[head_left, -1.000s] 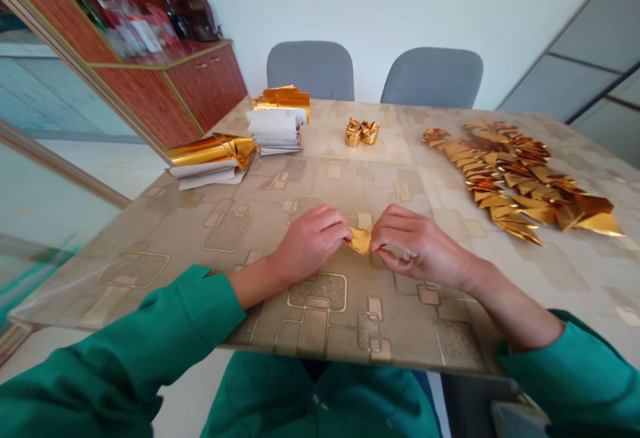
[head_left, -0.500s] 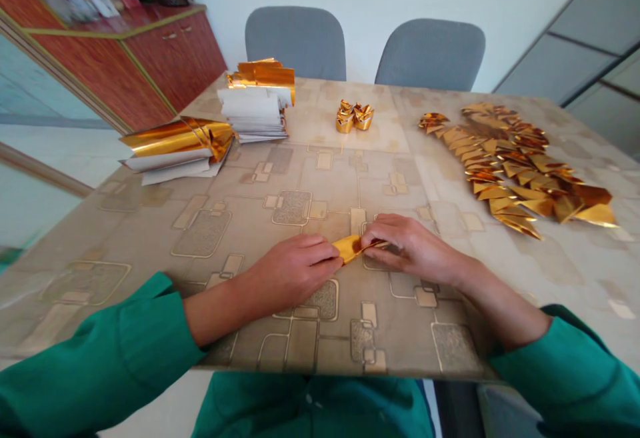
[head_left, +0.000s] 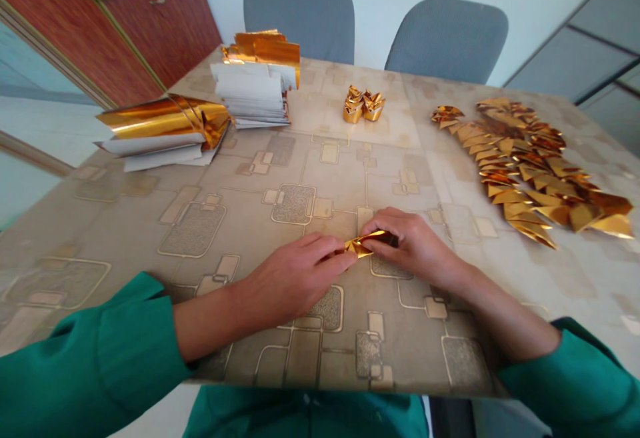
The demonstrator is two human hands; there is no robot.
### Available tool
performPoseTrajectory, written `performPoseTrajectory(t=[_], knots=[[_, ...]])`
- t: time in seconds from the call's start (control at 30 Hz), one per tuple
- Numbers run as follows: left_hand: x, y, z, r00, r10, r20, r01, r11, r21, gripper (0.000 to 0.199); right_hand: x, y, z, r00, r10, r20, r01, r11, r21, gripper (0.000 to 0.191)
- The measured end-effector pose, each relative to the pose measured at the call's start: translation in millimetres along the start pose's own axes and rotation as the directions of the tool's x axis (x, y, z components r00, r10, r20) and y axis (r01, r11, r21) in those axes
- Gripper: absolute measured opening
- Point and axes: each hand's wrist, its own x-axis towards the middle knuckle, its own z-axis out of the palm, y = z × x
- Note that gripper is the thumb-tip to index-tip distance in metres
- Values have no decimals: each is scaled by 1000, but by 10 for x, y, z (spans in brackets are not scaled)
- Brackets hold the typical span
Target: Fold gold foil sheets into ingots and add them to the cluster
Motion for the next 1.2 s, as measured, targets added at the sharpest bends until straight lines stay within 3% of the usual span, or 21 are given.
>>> performPoseTrajectory(t=[0.33,0.57,0.8,0.9,0.97,1.07,1.2], knots=[[-10,6,13,989,146,38,-149,981,122,30,-14,-3,52,999,4,-53,-7,998,-60,7],[-18,0,41,983,170,73,-180,968,173,31,-10,23,60,998,-3,-59,-1,997,-80,7],[-17,-2,87,971,149,188,-190,956,222,33,-7,30,40,994,-18,-107,-9,968,-249,11],[-8,-7,82,969,148,197,-191,956,223,33,-1,-15,53,998,-47,-47,37,980,-197,3],[-1,-6,68,966,153,208,-198,955,220,31,5,-41,85,999,-40,-23,36,989,-144,7],[-4,-13,52,964,148,220,-196,958,211,30,6,-47,152,998,-8,-56,-1,986,-170,14],[-35,-48,60,970,141,200,-179,967,182,28,-10,-7,205,992,29,-119,-57,968,-243,5]])
